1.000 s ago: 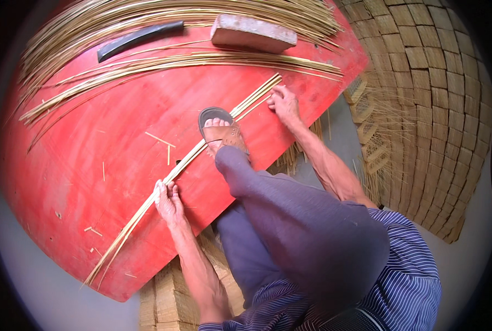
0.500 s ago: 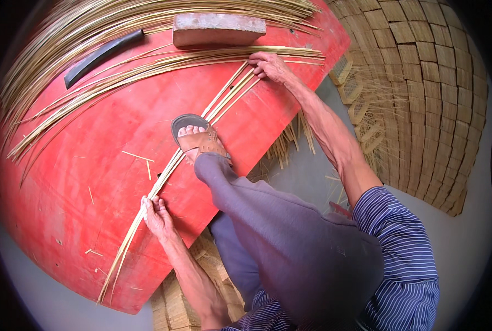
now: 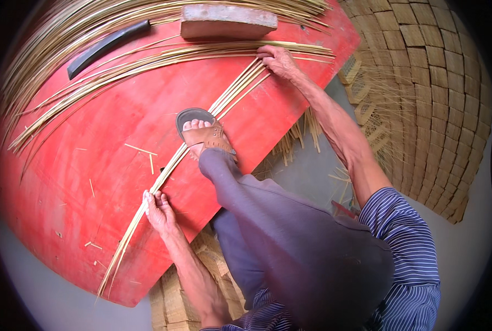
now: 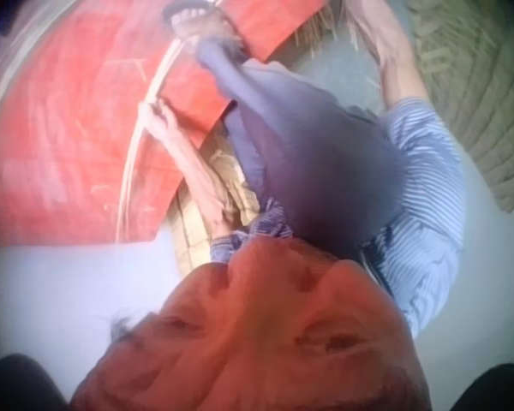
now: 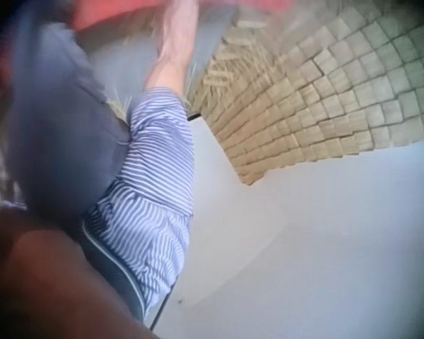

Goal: The person weaves thin bamboo strips into a basket frame on a red work table. They interlace the strips by hand, adjust the frame, and later gather additional strips from the table to continue weaving.

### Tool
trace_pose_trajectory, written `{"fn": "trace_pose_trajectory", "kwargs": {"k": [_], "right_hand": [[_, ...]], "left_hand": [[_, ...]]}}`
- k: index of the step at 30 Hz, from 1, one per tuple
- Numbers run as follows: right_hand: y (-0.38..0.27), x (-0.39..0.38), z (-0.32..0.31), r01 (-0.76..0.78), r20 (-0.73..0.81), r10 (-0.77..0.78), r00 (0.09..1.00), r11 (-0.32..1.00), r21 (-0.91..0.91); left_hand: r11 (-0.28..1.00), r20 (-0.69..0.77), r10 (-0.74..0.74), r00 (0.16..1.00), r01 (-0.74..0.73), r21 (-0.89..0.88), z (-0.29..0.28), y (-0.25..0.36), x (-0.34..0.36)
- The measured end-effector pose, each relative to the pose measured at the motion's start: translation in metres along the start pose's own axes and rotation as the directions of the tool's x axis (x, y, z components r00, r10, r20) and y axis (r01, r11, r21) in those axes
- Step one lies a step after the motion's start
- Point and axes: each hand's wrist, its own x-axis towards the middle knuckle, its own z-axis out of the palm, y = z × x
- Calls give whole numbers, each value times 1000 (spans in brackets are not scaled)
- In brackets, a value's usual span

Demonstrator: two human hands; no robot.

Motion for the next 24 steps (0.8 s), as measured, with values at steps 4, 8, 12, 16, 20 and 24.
{"fn": "trace_pose_trajectory", "kwargs": {"k": [4,8,12,16,20,24], "right_hand": [[6,5,0,23,37,-24,999,999,34],[-2,7,1,3,37,-3,999,1000,-7],[6,16,-1,257,44,-255,966,923,-286],[21,8,5,404,-32,-454,890,821,-404],[-29,-34,35,326,-113,-429,896,810,-487],[-49,-55,90,419,119,-402,908,878,-231]], "left_hand": [[1000,21,-3,1000,3,-22,3,0,-1],[1000,38,-1,999,2,-28,3,1,-3],[999,-28,1,1000,-2,-35,4,-3,-7],[997,57,10,998,-6,-76,12,-6,-6],[996,-84,45,995,-51,-67,26,-5,-12],[996,-134,73,988,-78,-31,23,-6,-18]]}}
